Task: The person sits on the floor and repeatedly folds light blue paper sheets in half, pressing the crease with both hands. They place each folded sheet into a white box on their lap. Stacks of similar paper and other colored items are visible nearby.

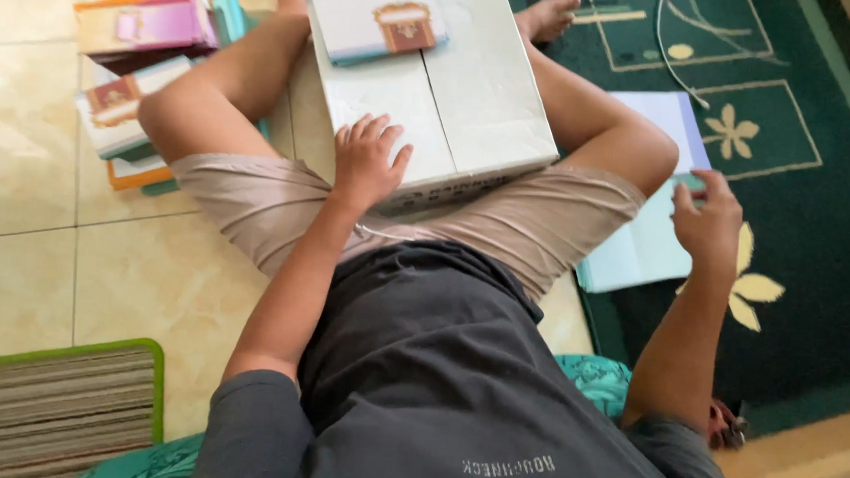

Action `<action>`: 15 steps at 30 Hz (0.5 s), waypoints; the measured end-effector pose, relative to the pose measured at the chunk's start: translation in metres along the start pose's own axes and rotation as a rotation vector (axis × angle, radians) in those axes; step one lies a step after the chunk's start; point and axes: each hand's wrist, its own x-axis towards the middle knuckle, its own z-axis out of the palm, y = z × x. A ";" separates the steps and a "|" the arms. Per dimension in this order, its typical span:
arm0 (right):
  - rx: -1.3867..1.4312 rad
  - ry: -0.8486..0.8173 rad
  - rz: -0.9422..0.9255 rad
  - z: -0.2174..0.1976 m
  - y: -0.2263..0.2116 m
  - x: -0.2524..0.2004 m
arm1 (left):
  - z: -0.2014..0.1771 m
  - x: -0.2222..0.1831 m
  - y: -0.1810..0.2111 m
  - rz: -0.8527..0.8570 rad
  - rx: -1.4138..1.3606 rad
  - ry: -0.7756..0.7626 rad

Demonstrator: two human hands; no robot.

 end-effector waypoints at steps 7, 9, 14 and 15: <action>-0.077 0.078 -0.273 0.134 -0.153 0.042 | 0.006 0.088 -0.034 -0.132 0.195 0.237; 0.360 -0.038 -0.493 0.147 -0.201 0.019 | 0.015 0.096 -0.048 -0.220 0.244 0.216; 0.181 -0.042 -0.693 0.173 -0.201 0.014 | 0.035 0.106 -0.066 -0.212 0.291 0.186; 0.217 -0.088 -0.711 0.173 -0.198 0.015 | 0.042 0.103 -0.074 -0.124 0.318 0.325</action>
